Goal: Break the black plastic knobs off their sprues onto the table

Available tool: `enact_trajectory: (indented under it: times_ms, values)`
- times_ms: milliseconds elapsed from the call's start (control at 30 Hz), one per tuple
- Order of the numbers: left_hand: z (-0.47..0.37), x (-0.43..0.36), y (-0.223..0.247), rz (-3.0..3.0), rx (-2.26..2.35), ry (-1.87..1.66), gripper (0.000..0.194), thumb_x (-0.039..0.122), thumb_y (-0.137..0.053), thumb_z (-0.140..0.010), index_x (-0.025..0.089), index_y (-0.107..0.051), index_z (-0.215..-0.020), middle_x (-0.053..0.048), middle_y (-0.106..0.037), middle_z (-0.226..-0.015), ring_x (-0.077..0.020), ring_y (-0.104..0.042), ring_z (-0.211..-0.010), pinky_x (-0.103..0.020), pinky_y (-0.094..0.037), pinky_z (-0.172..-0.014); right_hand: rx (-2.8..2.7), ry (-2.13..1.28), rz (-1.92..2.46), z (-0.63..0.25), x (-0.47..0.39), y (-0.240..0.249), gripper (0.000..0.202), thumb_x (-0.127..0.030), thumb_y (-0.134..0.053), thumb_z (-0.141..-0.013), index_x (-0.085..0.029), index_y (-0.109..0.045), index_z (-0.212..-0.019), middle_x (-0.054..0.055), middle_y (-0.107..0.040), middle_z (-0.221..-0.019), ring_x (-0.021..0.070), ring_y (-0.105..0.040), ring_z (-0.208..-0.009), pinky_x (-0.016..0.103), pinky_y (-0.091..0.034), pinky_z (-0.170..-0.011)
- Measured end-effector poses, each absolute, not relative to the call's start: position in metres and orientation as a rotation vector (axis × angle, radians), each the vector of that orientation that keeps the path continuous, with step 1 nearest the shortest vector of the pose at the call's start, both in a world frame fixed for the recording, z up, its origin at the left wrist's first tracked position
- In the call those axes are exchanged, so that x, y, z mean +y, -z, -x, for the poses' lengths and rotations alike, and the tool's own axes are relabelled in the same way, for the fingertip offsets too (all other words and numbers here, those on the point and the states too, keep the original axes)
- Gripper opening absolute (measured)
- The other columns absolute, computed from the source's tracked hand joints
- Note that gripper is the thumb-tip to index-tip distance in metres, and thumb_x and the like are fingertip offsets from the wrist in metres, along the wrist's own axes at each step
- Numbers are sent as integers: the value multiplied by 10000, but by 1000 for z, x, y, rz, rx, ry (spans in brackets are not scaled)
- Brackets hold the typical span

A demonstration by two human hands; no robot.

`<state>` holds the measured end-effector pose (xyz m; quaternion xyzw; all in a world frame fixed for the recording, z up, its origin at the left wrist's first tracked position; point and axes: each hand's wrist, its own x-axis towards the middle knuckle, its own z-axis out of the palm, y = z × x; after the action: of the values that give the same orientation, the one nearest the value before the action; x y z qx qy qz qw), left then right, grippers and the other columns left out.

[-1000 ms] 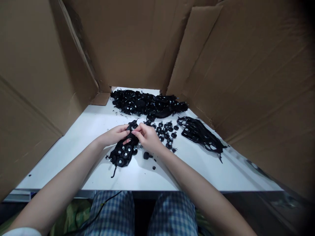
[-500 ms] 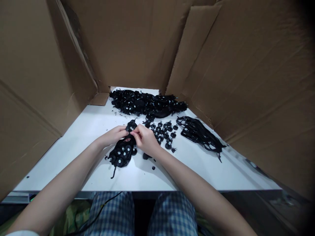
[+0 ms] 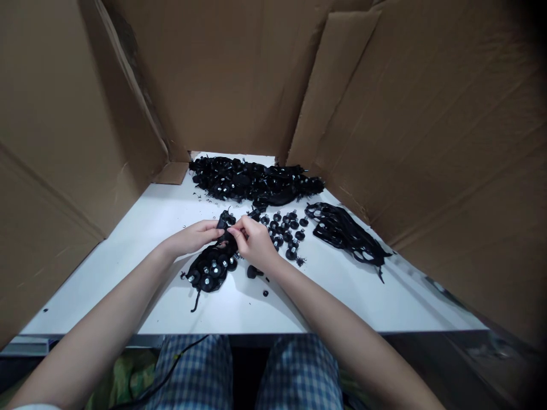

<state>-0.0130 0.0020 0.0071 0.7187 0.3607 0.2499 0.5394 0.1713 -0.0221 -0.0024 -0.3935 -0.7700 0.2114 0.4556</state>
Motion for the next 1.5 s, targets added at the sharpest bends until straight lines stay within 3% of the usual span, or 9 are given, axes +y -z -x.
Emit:
enact_trajectory:
  times_ms: [367, 1033, 1300, 1500]
  values:
    - [8, 0, -11, -1801, 977, -594, 107, 212, -501, -747, 146, -576, -710, 26, -548, -669, -125, -492, -657, -225, -389, -627, -1983, -370, 935, -165, -23, 12, 166, -232, -423, -877, -231, -394, -714, 44, -544, -723, 176, -507, -678, 297, -388, -621]
    - [0, 0, 1, -1881, 1138, -709, 166, 267, -462, -719, 143, -535, -637, 8, -563, -619, -124, -488, -596, -237, -350, -565, -1520, -989, 1102, -158, -9, 23, 192, -372, -523, -779, -218, -472, -676, -40, -503, -573, 112, -425, -509, 246, -336, -497]
    - [-2, -2, 6, -1977, 1226, -793, 174, 243, -484, -726, 176, -425, -577, 53, -395, -534, -96, -345, -532, -234, -258, -509, -1464, -1065, 1090, -158, -6, 26, 220, -399, -557, -752, -222, -467, -659, -48, -487, -540, 102, -415, -472, 233, -322, -451]
    - [-1, -4, -1, -1998, 1085, -794, 87, 205, -482, -726, 161, -556, -713, 21, -537, -686, -121, -457, -630, -239, -355, -607, -1381, -1130, 1085, -163, 0, 11, 249, -453, -495, -755, -221, -432, -691, -43, -494, -574, 97, -441, -458, 246, -382, -464]
